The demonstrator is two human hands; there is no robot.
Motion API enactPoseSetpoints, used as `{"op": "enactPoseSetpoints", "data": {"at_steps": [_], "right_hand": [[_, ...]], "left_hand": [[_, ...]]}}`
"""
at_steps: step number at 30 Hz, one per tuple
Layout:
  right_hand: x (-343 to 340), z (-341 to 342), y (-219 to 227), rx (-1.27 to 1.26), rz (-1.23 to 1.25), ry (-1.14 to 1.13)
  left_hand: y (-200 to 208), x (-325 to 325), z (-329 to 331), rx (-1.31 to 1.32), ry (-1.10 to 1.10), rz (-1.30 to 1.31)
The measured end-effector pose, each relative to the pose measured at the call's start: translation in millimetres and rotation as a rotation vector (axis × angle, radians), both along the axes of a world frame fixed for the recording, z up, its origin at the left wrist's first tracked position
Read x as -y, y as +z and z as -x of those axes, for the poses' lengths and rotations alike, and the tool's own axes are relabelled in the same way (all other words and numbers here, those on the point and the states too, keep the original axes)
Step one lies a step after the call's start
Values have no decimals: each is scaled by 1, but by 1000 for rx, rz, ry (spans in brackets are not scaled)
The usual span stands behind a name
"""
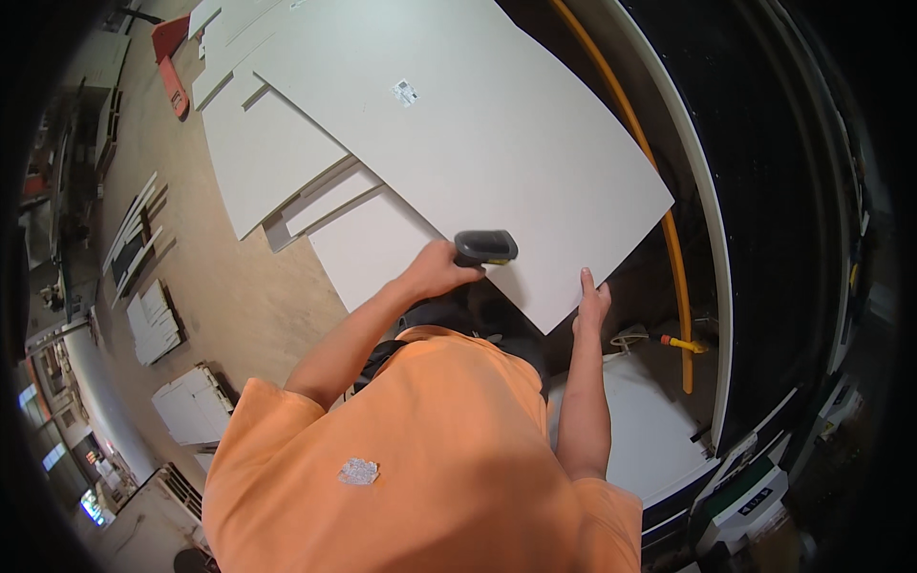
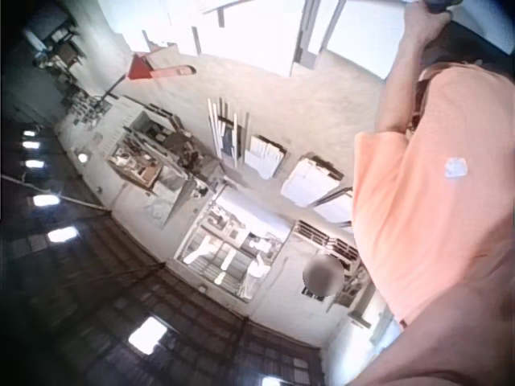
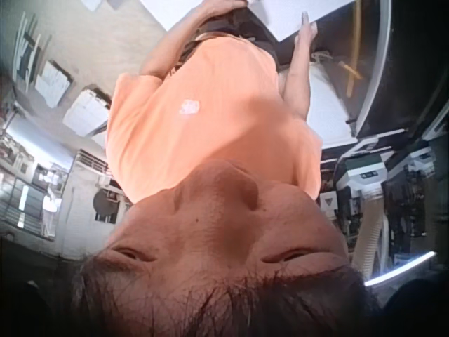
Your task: The person scans labels on white panels using a handheld barcode scanner, then places the panels onto a conveyor belt. The person repeats this process for multiple panels, occasionally interacting with coworkers who are also handling panels.
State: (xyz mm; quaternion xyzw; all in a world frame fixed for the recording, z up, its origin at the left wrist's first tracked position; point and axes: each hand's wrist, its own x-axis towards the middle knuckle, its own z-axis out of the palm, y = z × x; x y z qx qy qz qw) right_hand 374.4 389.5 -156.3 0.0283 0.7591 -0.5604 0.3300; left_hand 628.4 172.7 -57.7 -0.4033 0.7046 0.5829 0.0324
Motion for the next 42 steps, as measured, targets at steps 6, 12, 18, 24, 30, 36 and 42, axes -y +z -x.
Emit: {"op": "enactPoseSetpoints", "data": {"at_steps": [6, 12, 18, 24, 30, 36, 42], "right_hand": [[5, 21, -17, -97, -103, -38], [2, 7, -19, -110, -23, -89], [-2, 5, -8, -41, -10, -110], [0, 5, -5, -49, -19, -117], [-6, 11, -14, -60, -69, -76], [0, 10, -13, -130, -208, -41], [26, -28, -5, -324, -304, 188]], "left_hand": [[52, 138, -42, 247, 37, 440], [86, 202, -67, 316, -14, 509], [86, 220, -65, 283, -34, 501], [82, 230, -63, 236, -30, 461], [80, 231, -64, 225, -40, 476], [78, 221, -72, 216, 1, 474], [45, 190, -55, 221, 33, 318]]}}
